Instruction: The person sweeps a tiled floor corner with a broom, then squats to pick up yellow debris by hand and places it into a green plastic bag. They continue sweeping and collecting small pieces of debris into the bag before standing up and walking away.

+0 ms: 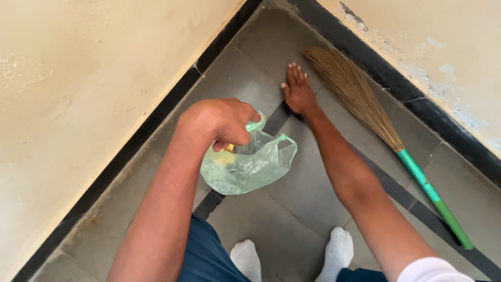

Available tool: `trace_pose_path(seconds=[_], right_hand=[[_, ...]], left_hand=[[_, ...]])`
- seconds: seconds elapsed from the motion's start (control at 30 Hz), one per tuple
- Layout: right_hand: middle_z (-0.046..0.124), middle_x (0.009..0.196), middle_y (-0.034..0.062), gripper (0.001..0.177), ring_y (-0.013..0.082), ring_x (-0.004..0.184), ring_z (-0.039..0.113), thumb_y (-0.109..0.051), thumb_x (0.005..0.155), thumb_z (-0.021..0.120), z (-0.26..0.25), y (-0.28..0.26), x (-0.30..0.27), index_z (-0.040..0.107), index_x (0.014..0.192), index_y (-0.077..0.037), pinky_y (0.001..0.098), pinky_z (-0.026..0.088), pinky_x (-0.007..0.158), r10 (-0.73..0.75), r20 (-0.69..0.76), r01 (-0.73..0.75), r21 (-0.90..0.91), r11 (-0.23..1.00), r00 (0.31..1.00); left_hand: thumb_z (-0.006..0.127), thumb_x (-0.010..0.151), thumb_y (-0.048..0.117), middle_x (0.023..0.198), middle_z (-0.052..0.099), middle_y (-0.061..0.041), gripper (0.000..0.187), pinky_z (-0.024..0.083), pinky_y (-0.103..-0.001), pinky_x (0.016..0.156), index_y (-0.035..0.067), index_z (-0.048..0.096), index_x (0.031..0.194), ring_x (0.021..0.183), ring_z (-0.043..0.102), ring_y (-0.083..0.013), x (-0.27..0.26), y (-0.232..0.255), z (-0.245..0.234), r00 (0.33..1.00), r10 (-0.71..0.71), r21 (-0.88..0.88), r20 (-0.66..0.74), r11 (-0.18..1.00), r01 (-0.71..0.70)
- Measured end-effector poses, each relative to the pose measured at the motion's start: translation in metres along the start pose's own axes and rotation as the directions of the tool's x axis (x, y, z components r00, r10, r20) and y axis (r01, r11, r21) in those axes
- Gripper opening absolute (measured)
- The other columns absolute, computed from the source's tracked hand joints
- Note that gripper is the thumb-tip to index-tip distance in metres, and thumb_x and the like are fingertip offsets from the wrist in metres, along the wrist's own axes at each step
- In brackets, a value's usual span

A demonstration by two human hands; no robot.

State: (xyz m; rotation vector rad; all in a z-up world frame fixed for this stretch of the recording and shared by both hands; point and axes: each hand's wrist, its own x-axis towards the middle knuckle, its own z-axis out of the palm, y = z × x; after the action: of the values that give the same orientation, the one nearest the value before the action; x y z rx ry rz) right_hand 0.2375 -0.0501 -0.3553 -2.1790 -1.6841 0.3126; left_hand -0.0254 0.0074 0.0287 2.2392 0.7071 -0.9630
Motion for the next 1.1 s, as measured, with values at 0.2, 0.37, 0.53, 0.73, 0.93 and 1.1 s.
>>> trace_pose_path(seconds=[0.2,0.37,0.53,0.73,0.93,1.1], right_hand=[[0.021,0.171,0.0194,0.063,0.0343,0.160,0.020,-0.033,0.112,0.036,-0.003,-0.027,-0.042,0.023,0.164,0.000,0.0484,0.016,0.133,-0.307,0.168,0.317,-0.036,0.948,0.937],[0.015,0.170,0.0116,0.065,0.0302,0.156,0.015,-0.043,0.102,0.042,-0.016,-0.087,-0.102,0.030,0.160,-0.017,0.0583,0.008,0.123,-0.160,0.226,0.222,-0.282,0.933,0.961],[0.011,0.171,0.0062,0.057,0.0270,0.158,0.011,-0.044,0.106,0.037,-0.025,-0.107,-0.098,0.028,0.160,-0.030,0.0715,-0.001,0.117,0.076,0.239,0.011,-0.345,0.939,0.968],[0.011,0.174,0.0097,0.068,0.0292,0.160,0.009,-0.047,0.110,0.036,-0.013,-0.069,-0.079,0.017,0.167,-0.015,0.0692,-0.002,0.124,0.102,-0.031,-0.102,-0.004,0.995,0.994],[0.007,0.173,0.0102,0.078,0.0254,0.159,0.004,-0.053,0.104,0.032,0.011,-0.088,-0.090,0.013,0.165,-0.008,0.0741,-0.009,0.116,0.310,0.052,-0.284,-0.283,0.916,0.949],[0.008,0.173,0.0132,0.076,0.0300,0.159,0.005,-0.053,0.106,0.035,0.024,-0.102,-0.102,0.017,0.164,-0.008,0.0764,-0.009,0.113,0.349,-0.101,-0.363,-0.218,0.906,0.932]], left_hand=[[0.059,0.058,0.000,0.074,0.073,-0.017,0.091,0.057,-0.045,0.070,0.023,0.056,0.146,0.068,0.072,-0.0276,0.011,-0.002,0.007,0.998,0.059,0.050,-0.003,0.997,-0.059],[0.055,0.065,0.002,0.072,0.074,-0.020,0.086,0.058,-0.045,0.069,0.021,0.052,0.149,0.064,0.073,-0.0295,0.016,-0.004,0.001,0.999,0.016,0.021,0.033,1.000,-0.016],[0.056,0.064,0.003,0.071,0.073,-0.019,0.086,0.058,-0.044,0.067,0.020,0.054,0.148,0.062,0.073,-0.0287,0.021,-0.007,0.001,0.999,0.045,0.007,0.029,0.999,-0.046],[0.056,0.062,0.002,0.071,0.073,-0.019,0.089,0.058,-0.043,0.068,0.020,0.052,0.149,0.062,0.073,-0.0287,0.022,-0.010,0.000,0.999,0.043,0.001,0.029,0.999,-0.043],[0.056,0.062,0.002,0.071,0.074,-0.020,0.089,0.058,-0.043,0.069,0.020,0.053,0.149,0.064,0.073,-0.0284,0.024,-0.008,-0.002,0.998,0.060,0.024,0.012,0.998,-0.060],[0.058,0.056,-0.003,0.076,0.073,-0.018,0.094,0.058,-0.045,0.067,0.020,0.055,0.147,0.064,0.072,-0.0271,0.024,-0.012,-0.001,0.996,0.082,0.010,-0.016,0.997,-0.082]])
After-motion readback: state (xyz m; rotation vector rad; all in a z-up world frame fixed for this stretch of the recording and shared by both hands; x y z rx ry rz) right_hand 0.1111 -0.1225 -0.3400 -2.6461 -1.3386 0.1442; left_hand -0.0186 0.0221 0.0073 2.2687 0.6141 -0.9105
